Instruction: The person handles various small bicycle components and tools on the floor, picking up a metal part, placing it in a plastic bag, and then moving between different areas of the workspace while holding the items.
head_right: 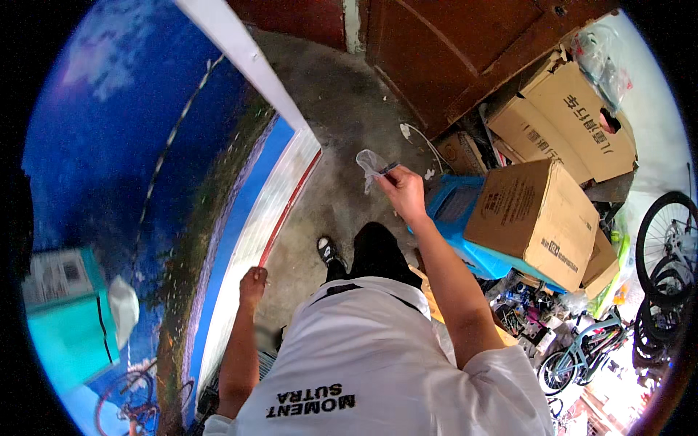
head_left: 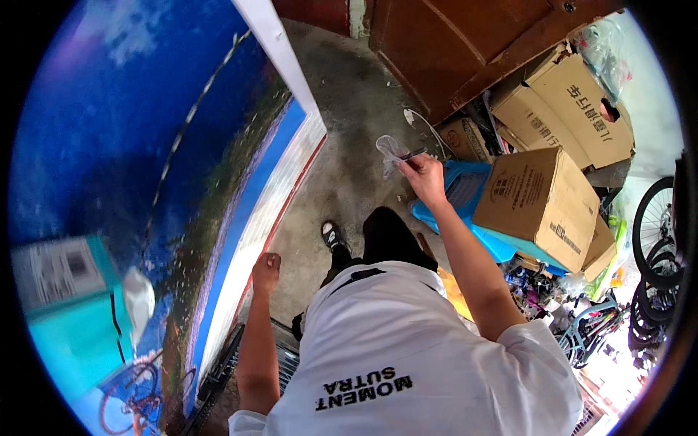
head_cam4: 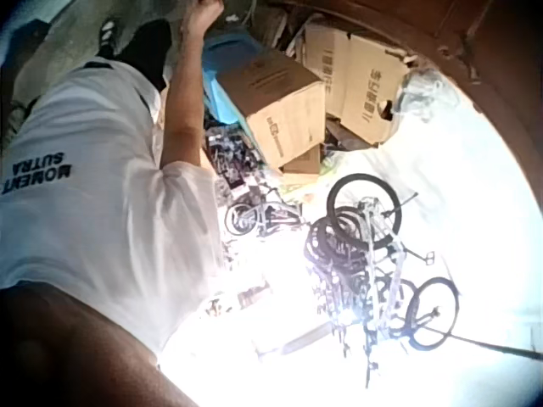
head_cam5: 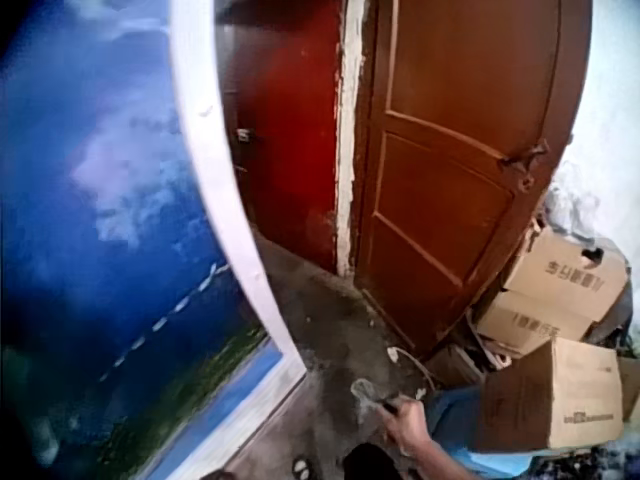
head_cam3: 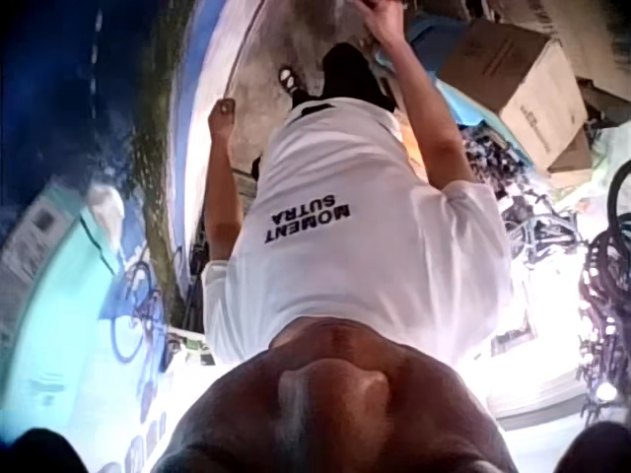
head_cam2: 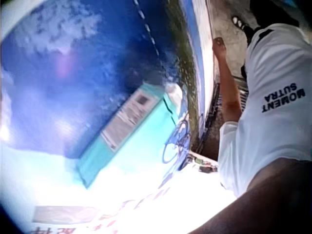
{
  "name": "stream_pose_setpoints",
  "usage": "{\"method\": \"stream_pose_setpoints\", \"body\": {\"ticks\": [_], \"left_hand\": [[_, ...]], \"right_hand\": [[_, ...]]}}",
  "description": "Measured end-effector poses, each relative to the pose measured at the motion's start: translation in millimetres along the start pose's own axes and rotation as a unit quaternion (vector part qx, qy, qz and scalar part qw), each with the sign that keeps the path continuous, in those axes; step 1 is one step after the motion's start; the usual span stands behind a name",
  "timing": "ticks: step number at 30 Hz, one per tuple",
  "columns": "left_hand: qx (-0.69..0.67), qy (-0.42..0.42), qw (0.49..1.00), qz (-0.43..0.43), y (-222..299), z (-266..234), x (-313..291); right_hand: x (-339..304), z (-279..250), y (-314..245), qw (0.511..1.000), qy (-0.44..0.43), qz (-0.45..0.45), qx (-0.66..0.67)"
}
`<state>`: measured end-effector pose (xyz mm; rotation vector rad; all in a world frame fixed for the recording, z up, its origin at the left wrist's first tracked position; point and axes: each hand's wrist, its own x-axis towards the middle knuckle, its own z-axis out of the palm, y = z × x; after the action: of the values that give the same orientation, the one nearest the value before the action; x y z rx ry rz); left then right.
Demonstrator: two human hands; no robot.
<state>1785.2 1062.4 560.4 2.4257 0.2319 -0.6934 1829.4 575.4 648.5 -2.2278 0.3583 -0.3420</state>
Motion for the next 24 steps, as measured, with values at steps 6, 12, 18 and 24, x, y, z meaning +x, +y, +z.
{"method": "stream_pose_setpoints", "body": {"ticks": [6,12,18,24], "left_hand": [[-0.054,-0.062,0.989,0.124,172,22,114],[-0.067,-0.055,0.988,0.130,328,59,209],[-0.091,0.074,0.979,0.169,459,65,251],[-0.173,0.235,0.954,0.072,558,-1,281]], "right_hand": [[106,6,59,0.999,0.015,0.042,-0.009],[243,6,106,0.998,-0.058,0.035,0.002],[361,-32,138,0.986,-0.163,0.031,0.024],[505,-4,122,0.969,-0.244,-0.001,0.025]]}}
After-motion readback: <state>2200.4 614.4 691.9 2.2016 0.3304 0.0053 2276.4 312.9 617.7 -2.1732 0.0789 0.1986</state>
